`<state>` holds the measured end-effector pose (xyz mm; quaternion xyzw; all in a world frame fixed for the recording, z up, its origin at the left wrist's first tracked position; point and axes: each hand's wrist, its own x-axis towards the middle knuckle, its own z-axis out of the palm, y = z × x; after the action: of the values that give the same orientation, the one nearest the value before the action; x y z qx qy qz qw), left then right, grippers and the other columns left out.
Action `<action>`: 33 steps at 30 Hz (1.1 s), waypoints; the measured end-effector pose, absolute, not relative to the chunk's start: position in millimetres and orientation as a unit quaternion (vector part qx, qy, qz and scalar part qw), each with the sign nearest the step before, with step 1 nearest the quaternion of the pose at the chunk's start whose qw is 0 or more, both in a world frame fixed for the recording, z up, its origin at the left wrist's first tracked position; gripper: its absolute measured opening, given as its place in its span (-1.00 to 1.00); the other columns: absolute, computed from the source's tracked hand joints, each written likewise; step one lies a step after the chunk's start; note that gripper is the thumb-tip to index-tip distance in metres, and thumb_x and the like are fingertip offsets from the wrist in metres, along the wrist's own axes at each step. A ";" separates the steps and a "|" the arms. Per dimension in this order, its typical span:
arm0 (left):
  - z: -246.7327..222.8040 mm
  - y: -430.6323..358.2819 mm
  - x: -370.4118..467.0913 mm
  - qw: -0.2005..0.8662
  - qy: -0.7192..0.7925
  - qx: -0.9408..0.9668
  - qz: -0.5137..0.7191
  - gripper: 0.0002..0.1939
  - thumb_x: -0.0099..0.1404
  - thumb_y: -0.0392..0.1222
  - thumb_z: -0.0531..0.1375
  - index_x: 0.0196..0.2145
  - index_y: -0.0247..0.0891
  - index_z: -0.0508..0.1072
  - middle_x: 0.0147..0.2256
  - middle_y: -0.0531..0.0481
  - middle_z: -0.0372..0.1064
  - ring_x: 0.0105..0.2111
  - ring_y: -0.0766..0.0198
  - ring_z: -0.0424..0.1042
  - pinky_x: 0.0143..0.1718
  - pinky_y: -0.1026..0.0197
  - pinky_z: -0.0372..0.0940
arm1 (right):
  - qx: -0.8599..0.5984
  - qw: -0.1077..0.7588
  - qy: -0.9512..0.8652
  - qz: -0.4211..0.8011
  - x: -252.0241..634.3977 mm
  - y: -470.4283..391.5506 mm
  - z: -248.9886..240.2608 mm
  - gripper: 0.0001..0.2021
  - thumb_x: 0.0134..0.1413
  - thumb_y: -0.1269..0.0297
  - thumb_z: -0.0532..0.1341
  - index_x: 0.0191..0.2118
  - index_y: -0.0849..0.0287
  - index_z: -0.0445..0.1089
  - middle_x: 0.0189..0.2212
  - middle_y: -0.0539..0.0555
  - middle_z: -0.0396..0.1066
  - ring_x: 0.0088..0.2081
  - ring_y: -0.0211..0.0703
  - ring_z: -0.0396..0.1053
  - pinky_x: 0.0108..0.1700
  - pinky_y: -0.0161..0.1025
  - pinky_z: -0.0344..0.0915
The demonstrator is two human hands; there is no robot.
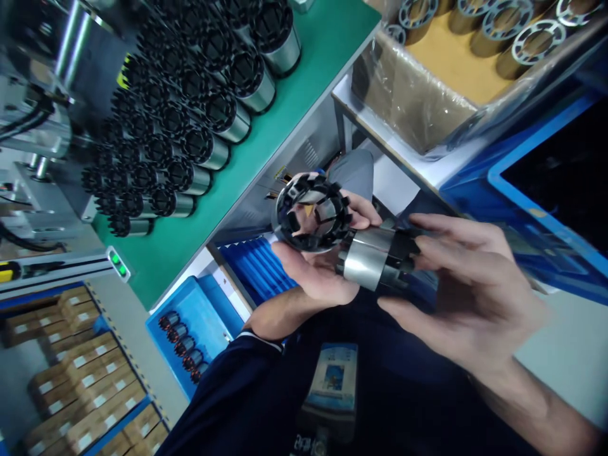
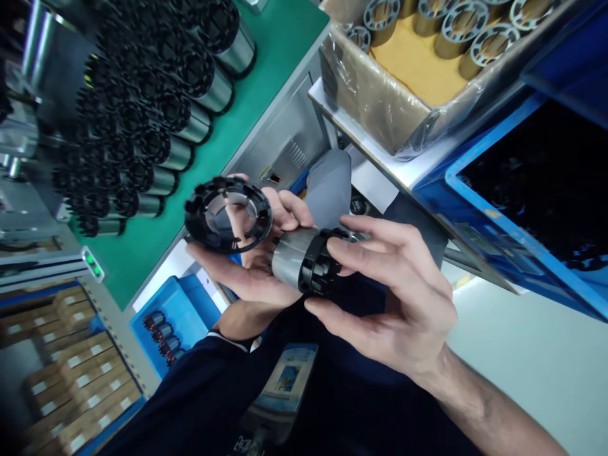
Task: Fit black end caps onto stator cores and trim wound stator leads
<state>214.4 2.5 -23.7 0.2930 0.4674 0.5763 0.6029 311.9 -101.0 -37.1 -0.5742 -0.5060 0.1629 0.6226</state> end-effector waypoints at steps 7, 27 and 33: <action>-13.2 17.2 217.3 0.540 0.494 0.301 0.611 -0.09 0.67 0.55 -0.41 0.02 0.09 0.61 -0.45 -0.05 0.37 -0.20 -0.05 0.60 -0.13 0.01 0.51 | -0.573 0.630 -0.471 0.231 298.9 -89.9 -28.8 -0.16 0.03 0.39 0.76 0.45 -0.12 0.67 0.31 0.15 0.70 0.10 0.12 0.76 -0.19 -0.09 0.84; -5.9 19.2 189.7 0.477 0.575 0.305 0.591 0.07 0.49 0.70 -0.55 0.04 0.02 0.50 -0.19 -0.17 0.57 -0.18 -0.03 0.58 -0.14 -0.06 0.51 | -0.508 0.634 -0.496 0.306 289.1 -77.4 -24.9 -0.11 0.02 0.49 0.74 0.47 -0.09 0.64 0.14 0.11 0.69 -0.15 -0.11 0.67 -0.28 -0.20 0.78; 4.9 8.5 166.9 0.488 0.542 0.284 0.623 -0.31 0.56 0.67 0.06 0.24 0.15 0.48 -0.39 0.04 0.35 -0.30 0.07 0.47 -0.09 0.08 0.55 | -0.503 0.623 -0.510 0.314 283.0 -74.7 -16.0 -0.12 -0.01 0.51 0.74 0.45 -0.04 0.67 -0.04 0.11 0.61 -0.24 -0.10 0.56 -0.39 -0.18 0.67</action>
<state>166.9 8.5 4.9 0.2836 0.5419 0.6230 0.4877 283.0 -74.7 -16.0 -0.5034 -0.5103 0.3136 0.6227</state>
